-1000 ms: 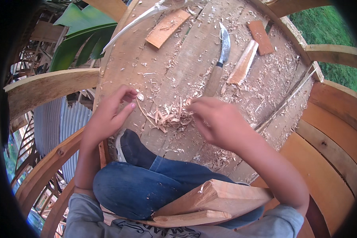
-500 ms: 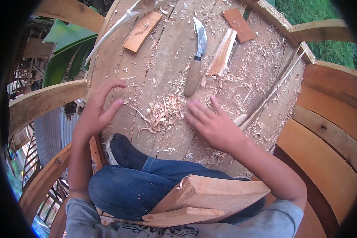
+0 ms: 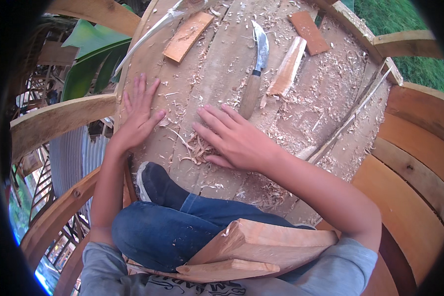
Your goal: The person sits cross-legged on a wooden floor and uses a curved knife to carve and shape a piece of wood held on their lap. They repeatedly scrape the wood surface to remove shavings and occasionally pause to clear debris from the floor.
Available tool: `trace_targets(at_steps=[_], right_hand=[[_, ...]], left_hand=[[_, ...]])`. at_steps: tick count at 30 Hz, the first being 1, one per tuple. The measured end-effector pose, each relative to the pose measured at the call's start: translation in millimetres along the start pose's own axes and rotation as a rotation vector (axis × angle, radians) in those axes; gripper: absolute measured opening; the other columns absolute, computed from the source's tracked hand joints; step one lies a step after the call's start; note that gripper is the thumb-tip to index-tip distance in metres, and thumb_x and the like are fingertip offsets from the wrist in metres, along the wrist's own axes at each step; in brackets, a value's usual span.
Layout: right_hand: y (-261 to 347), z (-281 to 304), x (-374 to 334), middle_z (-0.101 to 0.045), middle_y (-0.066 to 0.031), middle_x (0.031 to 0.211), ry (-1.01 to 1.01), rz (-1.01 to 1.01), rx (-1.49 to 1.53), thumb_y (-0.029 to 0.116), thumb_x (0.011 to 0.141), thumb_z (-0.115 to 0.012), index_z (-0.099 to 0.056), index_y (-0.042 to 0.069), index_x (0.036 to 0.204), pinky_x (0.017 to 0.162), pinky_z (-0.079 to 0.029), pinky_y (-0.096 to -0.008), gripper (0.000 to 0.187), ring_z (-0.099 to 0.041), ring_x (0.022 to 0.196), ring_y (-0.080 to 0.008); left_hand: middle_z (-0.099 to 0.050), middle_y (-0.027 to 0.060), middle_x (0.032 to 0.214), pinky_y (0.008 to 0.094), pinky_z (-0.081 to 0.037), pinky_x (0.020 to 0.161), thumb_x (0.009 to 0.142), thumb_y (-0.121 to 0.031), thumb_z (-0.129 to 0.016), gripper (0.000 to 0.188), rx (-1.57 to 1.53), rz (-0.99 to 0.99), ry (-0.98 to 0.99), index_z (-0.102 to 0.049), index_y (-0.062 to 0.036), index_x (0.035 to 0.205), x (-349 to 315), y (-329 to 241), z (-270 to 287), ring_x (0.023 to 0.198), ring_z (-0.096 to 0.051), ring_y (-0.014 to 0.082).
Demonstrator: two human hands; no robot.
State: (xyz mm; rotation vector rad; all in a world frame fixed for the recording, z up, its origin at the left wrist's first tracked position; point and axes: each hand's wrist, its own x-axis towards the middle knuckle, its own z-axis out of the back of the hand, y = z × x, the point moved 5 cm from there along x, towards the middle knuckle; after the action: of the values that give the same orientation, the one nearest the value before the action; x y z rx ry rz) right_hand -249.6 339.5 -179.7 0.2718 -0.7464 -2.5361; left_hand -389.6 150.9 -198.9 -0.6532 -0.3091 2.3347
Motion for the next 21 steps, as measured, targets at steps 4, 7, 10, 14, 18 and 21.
trace_targets(at_steps=[4, 7, 10, 14, 18, 21], right_hand=[[10.6, -23.0, 9.1, -0.026, -0.0150, 0.154, 0.137, 0.084, -0.172, 0.066, 0.082, -0.054, -0.030, 0.019, 0.149, 0.115, -0.013, -0.0595, 0.085, -0.021, 0.145, -0.0318], [16.8, -23.5, 8.4, -0.023, -0.0130, 0.156, 0.126, 0.085, -0.099, 0.068, 0.079, -0.057, -0.029, 0.025, 0.150, 0.115, -0.011, -0.0602, 0.087, -0.021, 0.145, -0.0310], [19.8, -23.8, 16.8, -0.022, -0.0114, 0.156, 0.098, 0.147, -0.093, 0.069, 0.076, -0.059, -0.026, 0.030, 0.150, 0.116, -0.010, -0.0594, 0.090, -0.021, 0.145, -0.0307], [18.0, -38.4, 24.6, -0.024, -0.0106, 0.156, 0.121, 0.268, -0.061, 0.068, 0.075, -0.061, -0.031, 0.028, 0.149, 0.116, -0.007, -0.0593, 0.089, -0.019, 0.146, -0.0298], [21.9, -38.1, 18.6, -0.044, -0.0090, 0.140, -0.026, 0.321, -0.169, 0.047, 0.082, -0.061, -0.052, 0.018, 0.127, 0.109, -0.029, -0.0505, 0.054, -0.037, 0.133, -0.0282], [21.4, -39.7, 4.8, -0.056, -0.0051, 0.111, -0.165, 0.419, -0.241, 0.028, 0.082, -0.059, -0.059, 0.012, 0.101, 0.089, -0.045, -0.0386, 0.024, -0.054, 0.108, -0.0225]], left_hand=[[0.010, 0.0226, 0.158, 0.0532, 0.018, 0.110, 0.094, -0.048, -0.047, 0.077, 0.035, 0.023, 0.056, -0.010, -0.0140, 0.154, 4.6, 2.6, -5.4, 0.146, 0.017, 0.0347], [0.014, 0.0250, 0.157, 0.0573, 0.018, 0.108, 0.095, -0.049, -0.046, 0.079, 0.121, 0.006, 0.061, -0.006, -0.0142, 0.154, 6.3, 2.1, -11.8, 0.144, 0.020, 0.0383], [0.016, 0.0268, 0.155, 0.0598, 0.017, 0.107, 0.094, -0.052, -0.045, 0.082, 0.147, 0.012, 0.063, -0.003, -0.0148, 0.154, 5.9, 1.7, -13.5, 0.143, 0.021, 0.0405], [0.018, 0.0269, 0.155, 0.0610, 0.016, 0.107, 0.094, -0.056, -0.044, 0.084, 0.173, 0.023, 0.084, 0.001, -0.0155, 0.154, 8.4, 1.3, -15.9, 0.143, 0.022, 0.0415], [0.020, 0.0262, 0.155, 0.0609, 0.017, 0.107, 0.094, -0.057, -0.043, 0.085, 0.193, 0.037, 0.104, 0.001, -0.0162, 0.154, 8.2, 0.7, -15.8, 0.143, 0.023, 0.0408], [0.020, 0.0253, 0.155, 0.0608, 0.017, 0.107, 0.094, -0.056, -0.043, 0.085, 0.204, 0.044, 0.114, 0.002, -0.0168, 0.154, 8.5, 0.0, -14.2, 0.143, 0.023, 0.0394]])
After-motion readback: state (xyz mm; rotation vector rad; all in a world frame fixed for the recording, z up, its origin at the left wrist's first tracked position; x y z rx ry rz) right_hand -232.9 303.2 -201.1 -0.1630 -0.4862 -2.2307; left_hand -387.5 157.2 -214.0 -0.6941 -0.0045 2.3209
